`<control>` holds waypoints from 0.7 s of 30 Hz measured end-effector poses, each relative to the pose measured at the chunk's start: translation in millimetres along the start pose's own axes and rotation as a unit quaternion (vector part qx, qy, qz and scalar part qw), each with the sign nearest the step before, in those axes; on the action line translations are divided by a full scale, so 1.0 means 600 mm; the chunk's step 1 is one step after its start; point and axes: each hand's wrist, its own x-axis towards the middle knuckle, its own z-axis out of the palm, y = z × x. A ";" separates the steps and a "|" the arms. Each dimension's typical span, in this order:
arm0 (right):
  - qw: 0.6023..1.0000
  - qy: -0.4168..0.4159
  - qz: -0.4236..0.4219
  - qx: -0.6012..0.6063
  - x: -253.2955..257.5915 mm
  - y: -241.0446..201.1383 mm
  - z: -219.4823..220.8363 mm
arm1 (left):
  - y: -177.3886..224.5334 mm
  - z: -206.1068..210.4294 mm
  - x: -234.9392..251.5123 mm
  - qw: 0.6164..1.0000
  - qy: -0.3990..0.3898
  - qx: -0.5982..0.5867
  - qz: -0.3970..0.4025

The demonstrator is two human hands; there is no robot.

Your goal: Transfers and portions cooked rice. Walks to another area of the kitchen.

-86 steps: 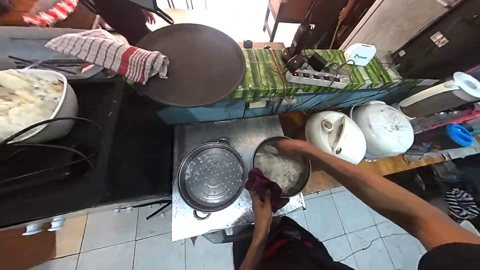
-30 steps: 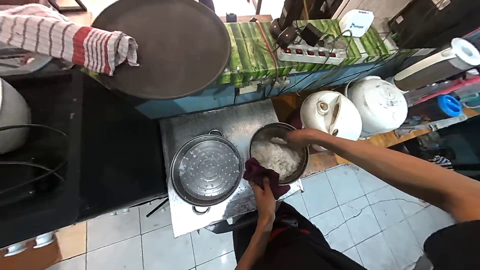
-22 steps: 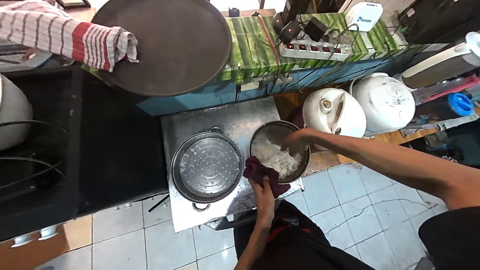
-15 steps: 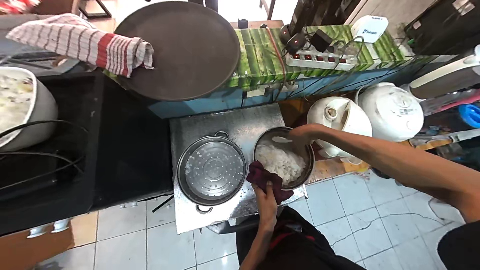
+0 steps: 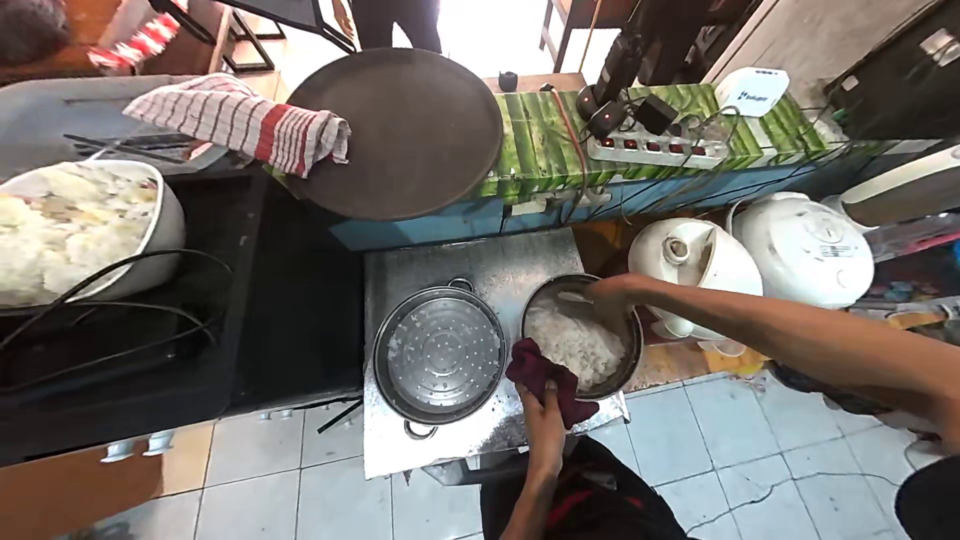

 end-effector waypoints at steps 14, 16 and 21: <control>0.994 -0.086 -0.041 0.046 0.016 -0.056 -0.015 | 0.000 -0.005 0.005 0.999 -0.001 0.044 0.018; 0.997 -0.069 -0.040 0.021 -0.012 -0.055 -0.049 | 0.003 -0.008 0.008 0.999 -0.008 0.048 0.024; 0.993 -0.037 -0.108 -0.026 0.014 -0.078 -0.019 | 0.007 -0.010 0.006 0.999 -0.010 0.034 0.029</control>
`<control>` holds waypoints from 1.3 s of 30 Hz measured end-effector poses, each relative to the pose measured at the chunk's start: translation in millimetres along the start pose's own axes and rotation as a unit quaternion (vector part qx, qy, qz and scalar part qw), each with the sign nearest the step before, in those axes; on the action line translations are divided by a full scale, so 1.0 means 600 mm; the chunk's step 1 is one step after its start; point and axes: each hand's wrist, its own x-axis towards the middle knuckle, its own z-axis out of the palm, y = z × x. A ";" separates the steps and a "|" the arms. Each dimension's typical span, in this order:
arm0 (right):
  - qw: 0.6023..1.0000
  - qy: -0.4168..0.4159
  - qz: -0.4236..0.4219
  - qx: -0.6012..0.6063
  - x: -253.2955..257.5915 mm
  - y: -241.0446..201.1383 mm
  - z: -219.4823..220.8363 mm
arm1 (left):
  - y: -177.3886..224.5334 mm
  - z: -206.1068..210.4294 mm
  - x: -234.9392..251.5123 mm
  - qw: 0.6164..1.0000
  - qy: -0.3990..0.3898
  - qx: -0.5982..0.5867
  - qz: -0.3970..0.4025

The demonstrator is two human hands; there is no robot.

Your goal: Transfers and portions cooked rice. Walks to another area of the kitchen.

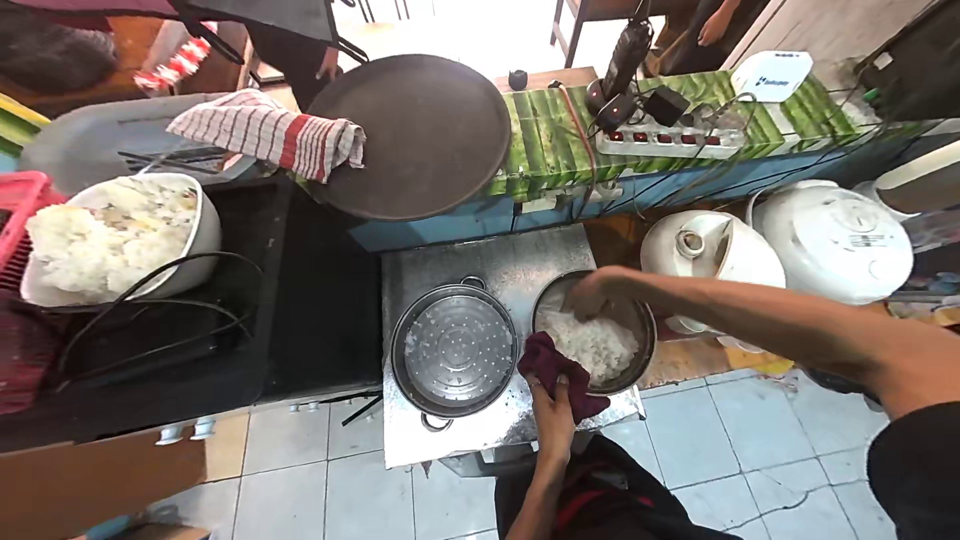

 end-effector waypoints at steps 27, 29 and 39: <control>0.995 0.039 0.037 0.085 -0.020 0.050 0.050 | -0.015 -0.018 0.010 1.000 -0.019 0.001 0.006; 0.994 0.066 0.012 0.084 -0.028 0.074 0.071 | -0.015 -0.023 0.008 1.000 -0.021 -0.005 0.009; 0.830 0.379 -0.043 0.407 -0.231 0.118 0.267 | 0.059 -0.245 -0.028 0.987 -0.024 -0.156 -0.025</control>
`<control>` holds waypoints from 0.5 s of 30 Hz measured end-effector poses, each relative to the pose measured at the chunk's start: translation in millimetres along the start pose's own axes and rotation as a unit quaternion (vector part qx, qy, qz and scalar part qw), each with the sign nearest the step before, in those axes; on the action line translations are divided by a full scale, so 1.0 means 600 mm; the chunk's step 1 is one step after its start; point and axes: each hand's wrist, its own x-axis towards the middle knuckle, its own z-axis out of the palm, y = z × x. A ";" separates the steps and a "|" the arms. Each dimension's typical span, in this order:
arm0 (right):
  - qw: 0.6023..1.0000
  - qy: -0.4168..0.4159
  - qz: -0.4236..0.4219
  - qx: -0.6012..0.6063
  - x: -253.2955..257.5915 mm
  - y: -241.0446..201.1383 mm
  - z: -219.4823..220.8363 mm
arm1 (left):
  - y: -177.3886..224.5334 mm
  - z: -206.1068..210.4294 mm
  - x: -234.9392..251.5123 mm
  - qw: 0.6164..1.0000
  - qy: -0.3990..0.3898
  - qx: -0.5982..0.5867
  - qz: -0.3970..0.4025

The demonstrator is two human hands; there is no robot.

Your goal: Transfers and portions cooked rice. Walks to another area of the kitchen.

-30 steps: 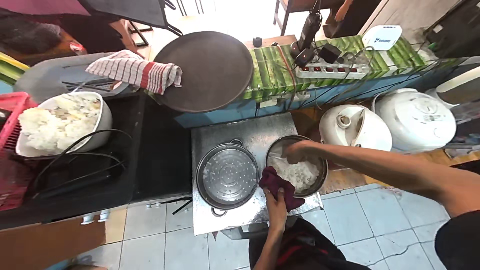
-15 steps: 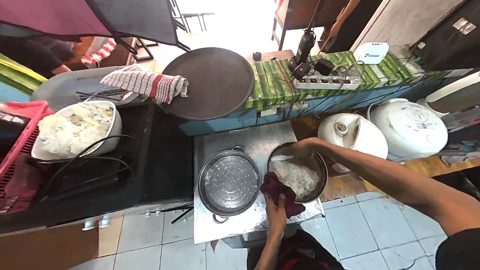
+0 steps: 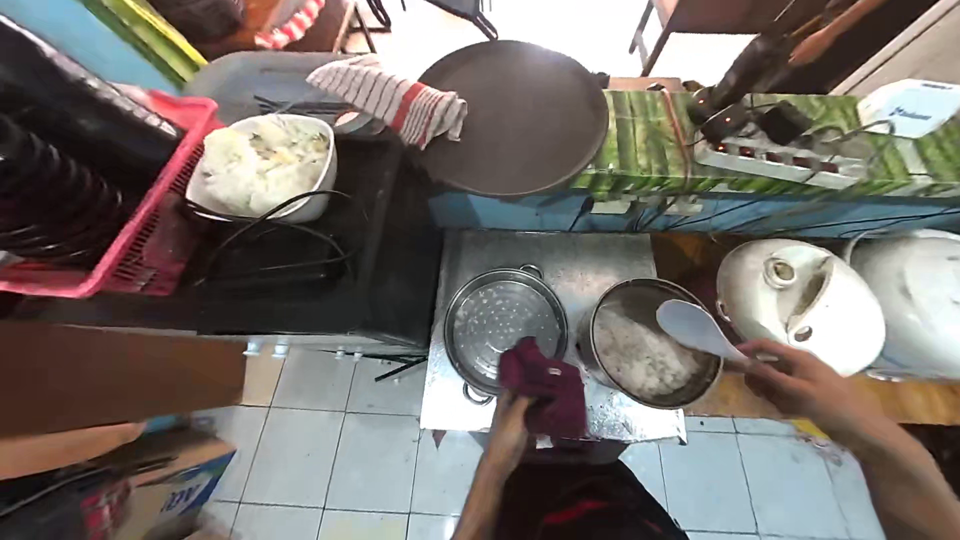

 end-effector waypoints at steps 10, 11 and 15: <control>0.926 0.088 0.061 0.361 -0.128 0.206 0.206 | 0.038 -0.136 0.004 0.982 -0.137 -0.085 -0.099; 0.927 0.085 0.068 0.359 -0.125 0.214 0.209 | 0.023 -0.133 0.005 0.977 -0.151 -0.101 -0.112; 0.929 0.125 0.101 0.333 -0.109 0.208 0.207 | -0.052 -0.130 0.009 0.936 -0.246 -0.219 -0.128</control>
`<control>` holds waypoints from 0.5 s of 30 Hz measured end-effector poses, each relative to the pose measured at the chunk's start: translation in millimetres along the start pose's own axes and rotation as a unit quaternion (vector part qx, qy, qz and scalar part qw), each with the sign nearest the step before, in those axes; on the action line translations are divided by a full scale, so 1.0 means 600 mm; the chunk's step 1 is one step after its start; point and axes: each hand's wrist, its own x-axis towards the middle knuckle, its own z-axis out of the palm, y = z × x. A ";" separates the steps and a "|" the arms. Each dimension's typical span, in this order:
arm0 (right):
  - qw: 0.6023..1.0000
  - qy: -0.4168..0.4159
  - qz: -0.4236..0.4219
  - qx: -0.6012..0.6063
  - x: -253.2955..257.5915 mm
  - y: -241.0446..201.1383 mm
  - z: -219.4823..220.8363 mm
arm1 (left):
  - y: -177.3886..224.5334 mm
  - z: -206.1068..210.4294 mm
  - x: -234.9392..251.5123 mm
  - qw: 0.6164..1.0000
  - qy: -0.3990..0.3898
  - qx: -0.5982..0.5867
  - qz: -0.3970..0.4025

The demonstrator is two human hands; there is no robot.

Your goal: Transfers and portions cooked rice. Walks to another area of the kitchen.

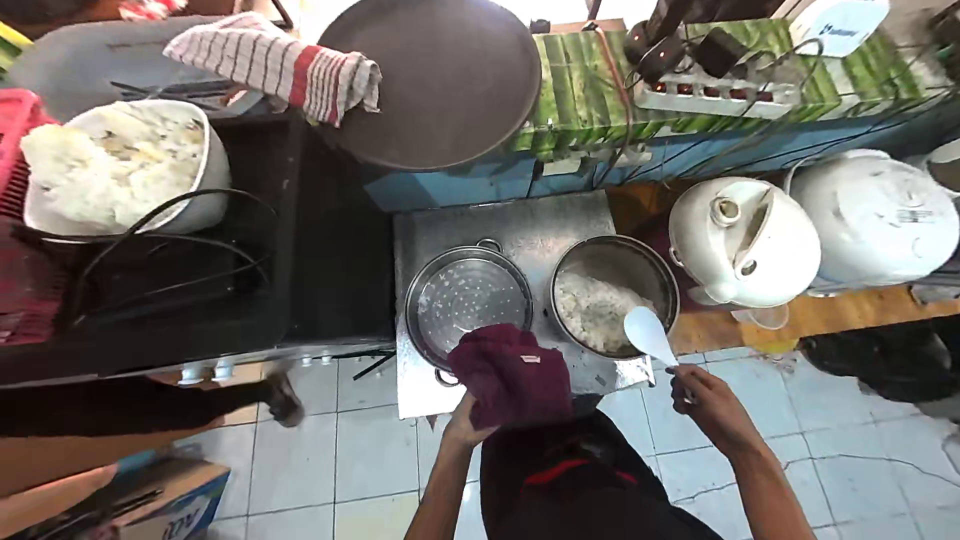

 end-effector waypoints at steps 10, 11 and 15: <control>0.996 -0.053 -0.049 0.046 0.020 -0.055 0.016 | -0.084 0.043 -0.003 0.980 0.160 -0.101 0.065; 0.997 -0.057 -0.044 -0.009 0.029 -0.054 0.014 | -0.083 0.049 0.000 0.982 0.145 -0.110 0.056; 0.993 -0.057 -0.045 -0.095 0.040 -0.042 -0.006 | -0.092 0.078 0.002 0.994 0.094 -0.058 0.014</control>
